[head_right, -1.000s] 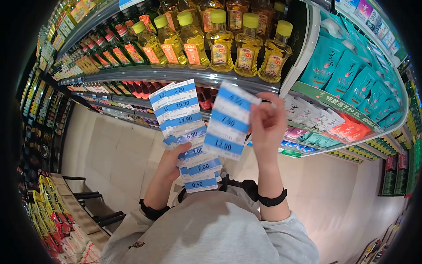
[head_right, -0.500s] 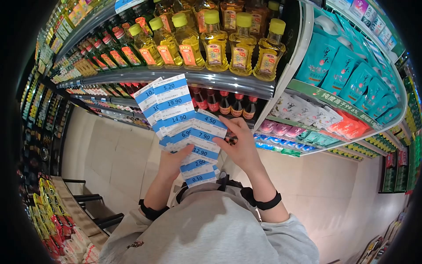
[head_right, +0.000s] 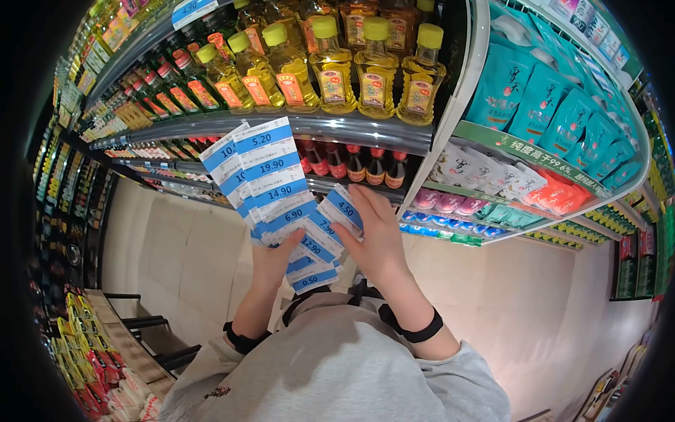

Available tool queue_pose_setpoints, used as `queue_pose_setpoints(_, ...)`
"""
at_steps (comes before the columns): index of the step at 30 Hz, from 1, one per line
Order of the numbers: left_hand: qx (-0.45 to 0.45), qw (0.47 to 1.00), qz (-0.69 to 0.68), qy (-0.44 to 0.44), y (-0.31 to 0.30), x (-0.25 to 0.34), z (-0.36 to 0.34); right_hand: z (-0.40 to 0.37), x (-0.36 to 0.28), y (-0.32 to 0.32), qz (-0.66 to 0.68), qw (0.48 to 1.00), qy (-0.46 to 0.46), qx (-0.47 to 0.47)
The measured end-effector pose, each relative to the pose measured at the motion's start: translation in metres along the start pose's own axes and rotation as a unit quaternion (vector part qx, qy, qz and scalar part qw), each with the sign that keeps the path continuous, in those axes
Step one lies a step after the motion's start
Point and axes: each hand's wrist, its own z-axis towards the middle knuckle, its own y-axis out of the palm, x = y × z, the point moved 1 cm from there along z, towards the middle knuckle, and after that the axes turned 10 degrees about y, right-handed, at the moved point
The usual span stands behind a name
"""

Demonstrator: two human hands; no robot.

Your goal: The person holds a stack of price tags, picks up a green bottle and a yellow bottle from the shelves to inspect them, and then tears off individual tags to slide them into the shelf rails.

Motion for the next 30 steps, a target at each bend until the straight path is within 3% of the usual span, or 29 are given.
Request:
queue_pose_setpoints(1, -0.008, 1.0, -0.003, 0.009, 0.002, 0.001, -0.001, 0.0, 0.0, 0.002, -0.001, 1.0, 0.003, 0.002)
queue_pose_setpoints(3, -0.012, 1.0, -0.003, 0.015, 0.006, 0.0, -0.001, 0.0, 0.003, 0.009, 0.053, 0.994, 0.04, -0.087)
queue_pose_setpoints(8, -0.005, 0.999, -0.003, 0.044, 0.01, 0.002, 0.0, -0.004, 0.003, 0.015, 0.042, 0.994, 0.073, -0.068)
queue_pose_setpoints(10, -0.002, 0.999, 0.014, 0.033, 0.01, 0.002, -0.001, 0.0, 0.005, 0.015, -0.009, 1.0, -0.013, -0.021)
queue_pose_setpoints(11, -0.002, 0.999, 0.014, 0.033, 0.011, 0.002, -0.001, 0.0, 0.006, 0.015, -0.01, 1.0, -0.012, -0.02)
queue_pose_setpoints(20, -0.044, 0.998, 0.036, 0.02, 0.013, 0.001, -0.001, 0.002, 0.01, 0.02, -0.002, 0.99, 0.118, -0.078)
queue_pose_setpoints(26, -0.052, 0.998, 0.026, 0.025, 0.015, 0.002, 0.0, 0.007, 0.018, 0.021, 0.019, 0.995, 0.087, -0.046)
queue_pose_setpoints(28, -0.057, 0.997, 0.041, 0.014, 0.013, -0.002, 0.0, 0.006, 0.018, 0.022, 0.037, 0.999, 0.02, 0.005)
queue_pose_setpoints(30, -0.048, 0.998, 0.036, 0.018, 0.015, 0.001, 0.0, 0.005, 0.019, 0.025, 0.044, 0.999, 0.011, 0.021)
